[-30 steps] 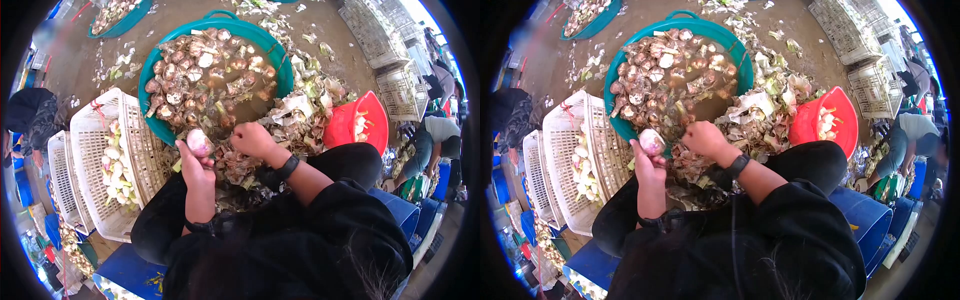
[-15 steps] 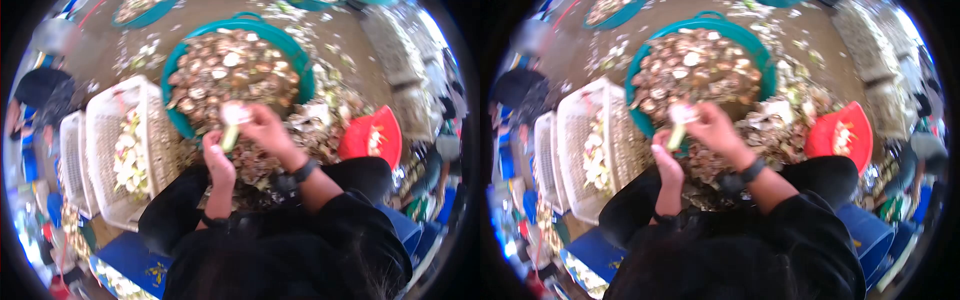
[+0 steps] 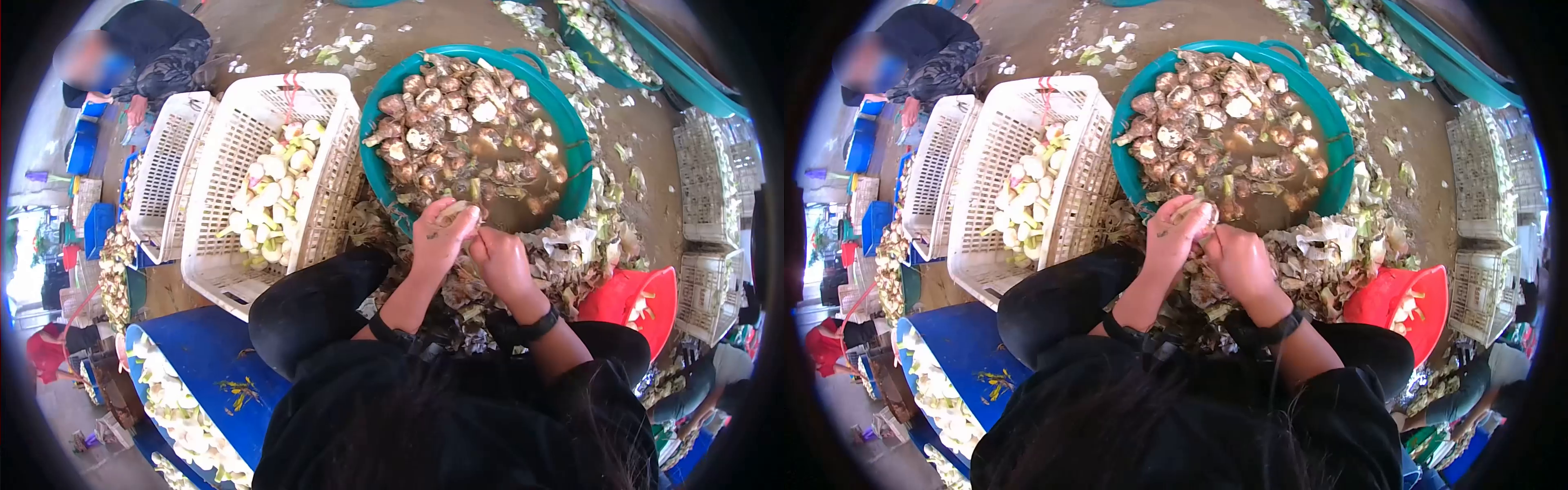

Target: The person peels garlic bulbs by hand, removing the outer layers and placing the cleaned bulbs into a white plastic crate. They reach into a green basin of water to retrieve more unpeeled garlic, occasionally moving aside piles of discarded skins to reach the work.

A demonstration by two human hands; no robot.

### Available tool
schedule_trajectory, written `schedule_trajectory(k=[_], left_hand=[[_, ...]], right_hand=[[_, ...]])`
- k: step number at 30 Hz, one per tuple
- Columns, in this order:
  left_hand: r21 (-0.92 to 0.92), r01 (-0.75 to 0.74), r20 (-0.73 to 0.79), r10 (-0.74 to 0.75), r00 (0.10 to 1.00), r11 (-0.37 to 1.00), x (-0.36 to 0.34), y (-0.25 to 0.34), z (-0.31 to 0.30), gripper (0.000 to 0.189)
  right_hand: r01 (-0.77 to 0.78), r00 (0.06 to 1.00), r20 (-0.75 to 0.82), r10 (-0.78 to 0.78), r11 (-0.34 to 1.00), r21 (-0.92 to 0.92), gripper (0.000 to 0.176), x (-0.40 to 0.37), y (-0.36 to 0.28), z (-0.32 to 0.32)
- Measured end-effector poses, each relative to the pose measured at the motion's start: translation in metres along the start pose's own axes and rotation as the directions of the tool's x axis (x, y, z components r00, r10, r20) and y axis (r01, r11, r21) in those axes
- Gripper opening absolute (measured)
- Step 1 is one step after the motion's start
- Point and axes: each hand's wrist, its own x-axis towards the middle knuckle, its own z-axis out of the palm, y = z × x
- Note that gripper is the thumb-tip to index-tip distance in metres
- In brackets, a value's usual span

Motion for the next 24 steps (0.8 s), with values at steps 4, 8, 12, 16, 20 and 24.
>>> schedule_trajectory(k=[4,8,12,16,20,24], left_hand=[[-0.043,-0.001,0.187,0.009,0.982,0.999,0.018,-0.015,-0.025,0.04],[0.23,0.114,0.415,-0.203,0.887,0.967,0.021,0.013,-0.031,0.052],[0.364,0.262,0.452,-0.415,0.79,0.894,0.009,-0.002,-0.015,0.053],[0.551,-0.174,0.245,0.041,0.969,0.816,0.023,-0.033,-0.037,0.032],[0.285,0.029,-0.014,-0.026,1.0,0.958,0.019,-0.004,-0.024,0.026],[0.22,-0.049,0.009,0.048,0.999,0.974,0.02,-0.011,-0.014,0.02]], right_hand=[[-0.65,0.715,0.476,0.512,0.237,0.722,0.018,0.012,0.012,0.001],[-0.232,0.972,0.131,0.193,0.853,0.467,0.02,-0.004,0.019,-0.006],[0.108,0.989,-0.097,-0.113,0.992,-0.061,0.018,-0.004,0.018,-0.006],[-0.135,0.967,-0.216,0.137,0.991,0.022,0.02,0.026,0.067,-0.022],[-0.234,0.965,-0.132,0.226,0.971,-0.049,0.026,0.087,0.087,-0.038],[-0.05,0.956,0.26,0.135,0.95,-0.307,0.056,0.132,0.141,0.03]])
